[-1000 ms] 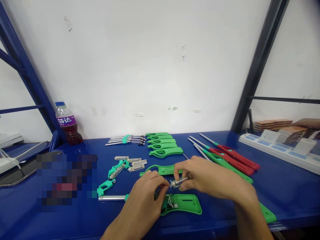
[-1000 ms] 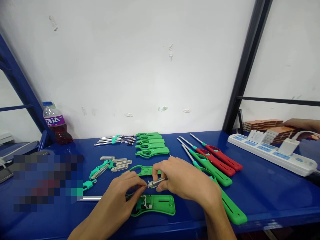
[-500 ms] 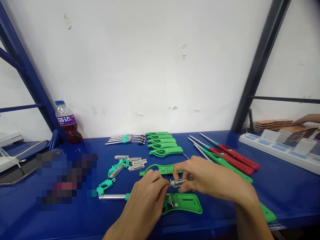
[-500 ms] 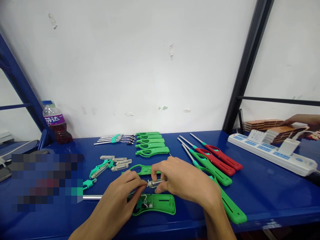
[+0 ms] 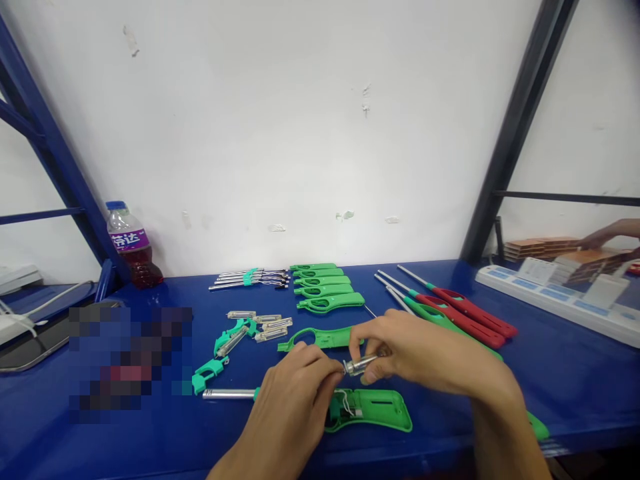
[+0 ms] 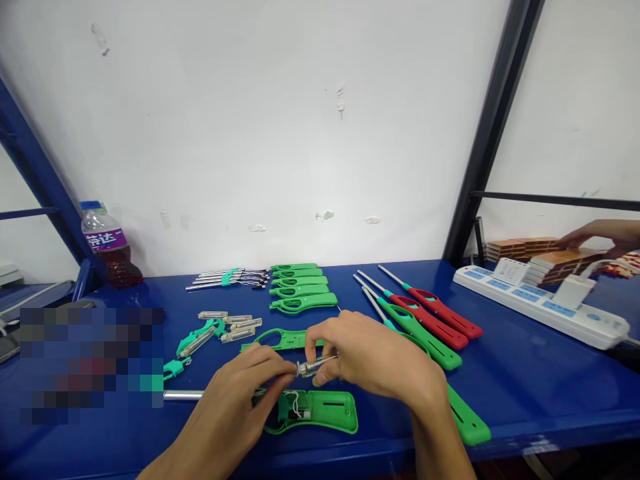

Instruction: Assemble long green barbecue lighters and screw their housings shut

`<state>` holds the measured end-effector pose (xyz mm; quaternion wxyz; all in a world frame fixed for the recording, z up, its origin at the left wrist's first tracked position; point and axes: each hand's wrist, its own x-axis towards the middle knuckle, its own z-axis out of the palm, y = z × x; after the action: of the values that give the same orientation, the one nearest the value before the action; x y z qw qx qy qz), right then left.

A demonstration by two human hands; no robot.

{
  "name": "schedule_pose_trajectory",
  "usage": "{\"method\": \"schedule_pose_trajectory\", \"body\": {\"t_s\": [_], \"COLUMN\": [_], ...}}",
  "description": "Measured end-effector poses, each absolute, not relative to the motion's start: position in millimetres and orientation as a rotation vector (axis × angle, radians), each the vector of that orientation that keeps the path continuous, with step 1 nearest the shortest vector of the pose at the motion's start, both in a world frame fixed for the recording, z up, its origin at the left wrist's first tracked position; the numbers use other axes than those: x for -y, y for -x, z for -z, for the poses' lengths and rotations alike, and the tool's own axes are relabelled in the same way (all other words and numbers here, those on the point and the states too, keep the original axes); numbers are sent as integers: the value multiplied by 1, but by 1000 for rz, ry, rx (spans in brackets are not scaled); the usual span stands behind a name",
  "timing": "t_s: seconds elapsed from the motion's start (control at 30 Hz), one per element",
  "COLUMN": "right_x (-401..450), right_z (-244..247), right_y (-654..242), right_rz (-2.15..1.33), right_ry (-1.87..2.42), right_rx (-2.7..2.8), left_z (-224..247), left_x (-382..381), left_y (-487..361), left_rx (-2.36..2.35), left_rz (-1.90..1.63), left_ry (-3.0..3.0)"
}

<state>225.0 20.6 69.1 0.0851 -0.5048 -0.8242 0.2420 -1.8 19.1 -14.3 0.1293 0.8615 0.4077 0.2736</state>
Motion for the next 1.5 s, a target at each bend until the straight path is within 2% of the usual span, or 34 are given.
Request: {"method": "schedule_pose_trajectory", "body": {"t_s": [0.17,0.6,1.03,1.5], "right_x": [-25,-21,-21,-17], "right_z": [-65,-67,-71,-72], "right_y": [-228,-227,-230,-232], "right_rz": [-766,-666,-750,-599], "right_ry": [1505,1499,1418,1446], "right_rx": [2420,2465,2458,2507], "left_z": [7,4,3,2], "left_x": [-22,-17,-16,-13], "left_y": [4,3,1,2], "left_rx": [-1300,-1198,-1151,-1144], "left_rz": [-745,-773,-825,-858], "left_ry": [-2451,-2462,-2411,-2400]}}
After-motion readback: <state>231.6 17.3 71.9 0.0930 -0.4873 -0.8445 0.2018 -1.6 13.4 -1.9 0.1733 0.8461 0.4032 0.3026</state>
